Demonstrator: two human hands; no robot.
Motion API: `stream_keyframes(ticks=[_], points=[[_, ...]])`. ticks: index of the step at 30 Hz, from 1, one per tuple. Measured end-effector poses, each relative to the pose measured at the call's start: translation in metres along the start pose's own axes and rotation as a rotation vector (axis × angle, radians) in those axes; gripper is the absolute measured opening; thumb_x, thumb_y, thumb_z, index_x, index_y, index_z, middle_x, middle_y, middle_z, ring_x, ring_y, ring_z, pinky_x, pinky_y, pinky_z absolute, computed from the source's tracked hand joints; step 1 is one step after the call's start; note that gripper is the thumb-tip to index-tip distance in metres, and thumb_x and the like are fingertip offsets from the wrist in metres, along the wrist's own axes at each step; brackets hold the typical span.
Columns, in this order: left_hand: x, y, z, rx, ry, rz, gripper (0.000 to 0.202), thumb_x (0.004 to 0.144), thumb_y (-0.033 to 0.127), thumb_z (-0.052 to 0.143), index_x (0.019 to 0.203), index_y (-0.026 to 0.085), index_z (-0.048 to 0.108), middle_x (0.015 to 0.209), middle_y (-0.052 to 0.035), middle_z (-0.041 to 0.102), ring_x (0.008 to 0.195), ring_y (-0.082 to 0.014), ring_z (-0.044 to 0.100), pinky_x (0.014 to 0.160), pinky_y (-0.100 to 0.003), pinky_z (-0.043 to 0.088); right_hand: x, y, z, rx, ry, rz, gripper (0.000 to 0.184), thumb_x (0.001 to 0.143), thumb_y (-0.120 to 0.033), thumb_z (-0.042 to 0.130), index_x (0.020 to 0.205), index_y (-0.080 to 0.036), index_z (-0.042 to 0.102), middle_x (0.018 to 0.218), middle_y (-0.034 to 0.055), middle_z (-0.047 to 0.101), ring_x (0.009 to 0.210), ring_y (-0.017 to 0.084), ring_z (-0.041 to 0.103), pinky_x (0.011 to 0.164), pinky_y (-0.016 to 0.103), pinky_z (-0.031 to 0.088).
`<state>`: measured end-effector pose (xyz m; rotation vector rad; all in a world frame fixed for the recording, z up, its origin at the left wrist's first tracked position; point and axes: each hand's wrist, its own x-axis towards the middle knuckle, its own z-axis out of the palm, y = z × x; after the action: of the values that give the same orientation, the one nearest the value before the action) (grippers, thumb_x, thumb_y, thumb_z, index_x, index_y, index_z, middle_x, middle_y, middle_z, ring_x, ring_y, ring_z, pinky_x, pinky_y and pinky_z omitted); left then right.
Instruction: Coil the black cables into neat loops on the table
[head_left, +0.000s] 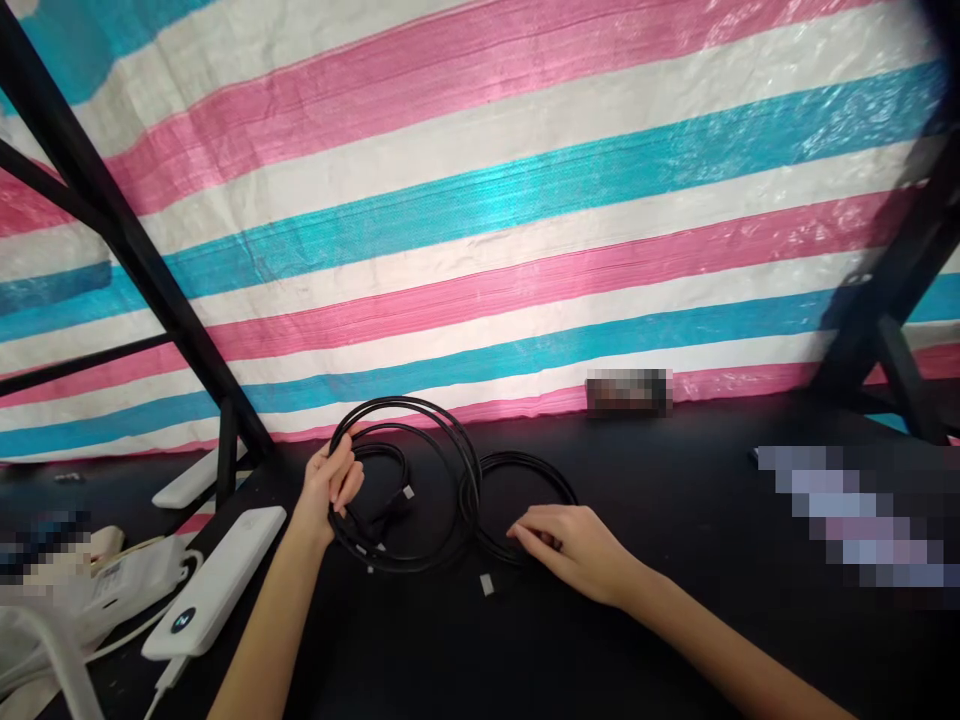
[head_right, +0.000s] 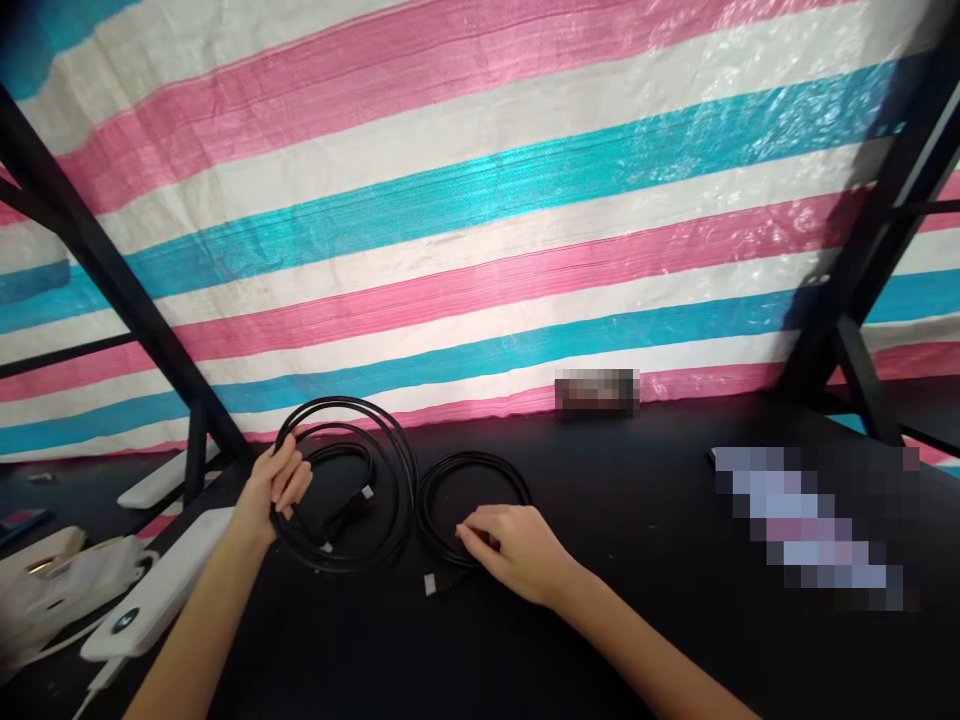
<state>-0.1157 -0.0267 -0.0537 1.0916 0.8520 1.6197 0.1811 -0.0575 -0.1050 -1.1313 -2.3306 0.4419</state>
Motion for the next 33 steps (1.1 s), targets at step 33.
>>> stream_keyframes(ticks=[33], points=[[-0.027, -0.043, 0.048, -0.600, -0.197, -0.561, 0.016, 0.084, 0.021, 0.050, 0.076, 0.012, 0.060, 0.040, 0.0081, 0.030, 0.031, -0.0049, 0.032, 0.037, -0.019, 0.023, 0.012, 0.018, 0.006, 0.675, 0.284, 0.387, 0.049, 0.088, -0.053, 0.033, 0.118, -0.016, 0.048, 0.069, 0.0021, 0.067, 0.039, 0.012, 0.055, 0.041, 0.023, 0.045]])
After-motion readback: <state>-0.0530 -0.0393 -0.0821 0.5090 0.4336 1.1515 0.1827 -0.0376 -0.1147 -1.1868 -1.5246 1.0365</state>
